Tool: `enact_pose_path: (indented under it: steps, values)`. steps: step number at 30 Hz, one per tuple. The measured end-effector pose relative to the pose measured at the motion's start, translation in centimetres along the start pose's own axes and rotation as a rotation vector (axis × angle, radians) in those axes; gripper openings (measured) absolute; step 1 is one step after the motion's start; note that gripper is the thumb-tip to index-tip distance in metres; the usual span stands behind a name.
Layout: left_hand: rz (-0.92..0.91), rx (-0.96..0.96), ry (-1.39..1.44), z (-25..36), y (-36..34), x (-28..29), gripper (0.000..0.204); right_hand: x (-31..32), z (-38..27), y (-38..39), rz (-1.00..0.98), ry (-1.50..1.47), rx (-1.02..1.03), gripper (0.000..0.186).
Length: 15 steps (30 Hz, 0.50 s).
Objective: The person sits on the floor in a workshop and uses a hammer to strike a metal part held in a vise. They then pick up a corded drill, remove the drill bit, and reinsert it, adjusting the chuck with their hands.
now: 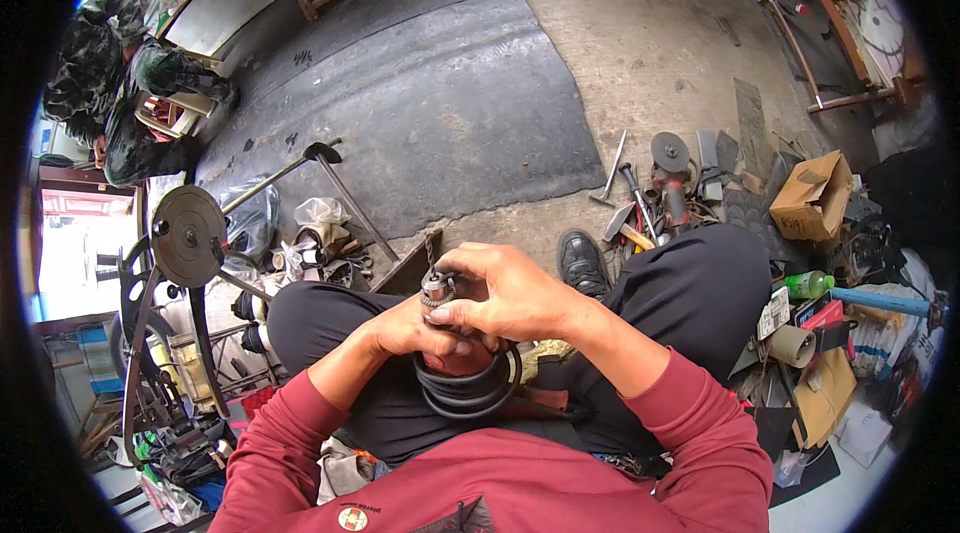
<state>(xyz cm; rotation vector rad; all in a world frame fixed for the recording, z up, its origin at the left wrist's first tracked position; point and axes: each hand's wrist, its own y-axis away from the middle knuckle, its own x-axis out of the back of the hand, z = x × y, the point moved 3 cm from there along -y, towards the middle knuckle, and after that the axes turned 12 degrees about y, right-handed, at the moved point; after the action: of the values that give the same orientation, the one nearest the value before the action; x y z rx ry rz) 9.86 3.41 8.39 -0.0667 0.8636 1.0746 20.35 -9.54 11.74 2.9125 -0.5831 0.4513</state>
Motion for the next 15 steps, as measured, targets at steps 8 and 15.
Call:
enact_pose_path:
  steps: [8, 15]
  values:
    - [0.03, -0.018, -0.003, 0.17, 0.21, -0.11, 0.045, -0.28, -0.12, 0.03, 0.008, 0.006, -0.193, 0.046]
    - [0.075, -0.024, 0.014, -0.43, 0.35, 0.54, 0.039, -0.75, 0.27, 0.56, 0.141, 0.103, -0.113, 0.04]
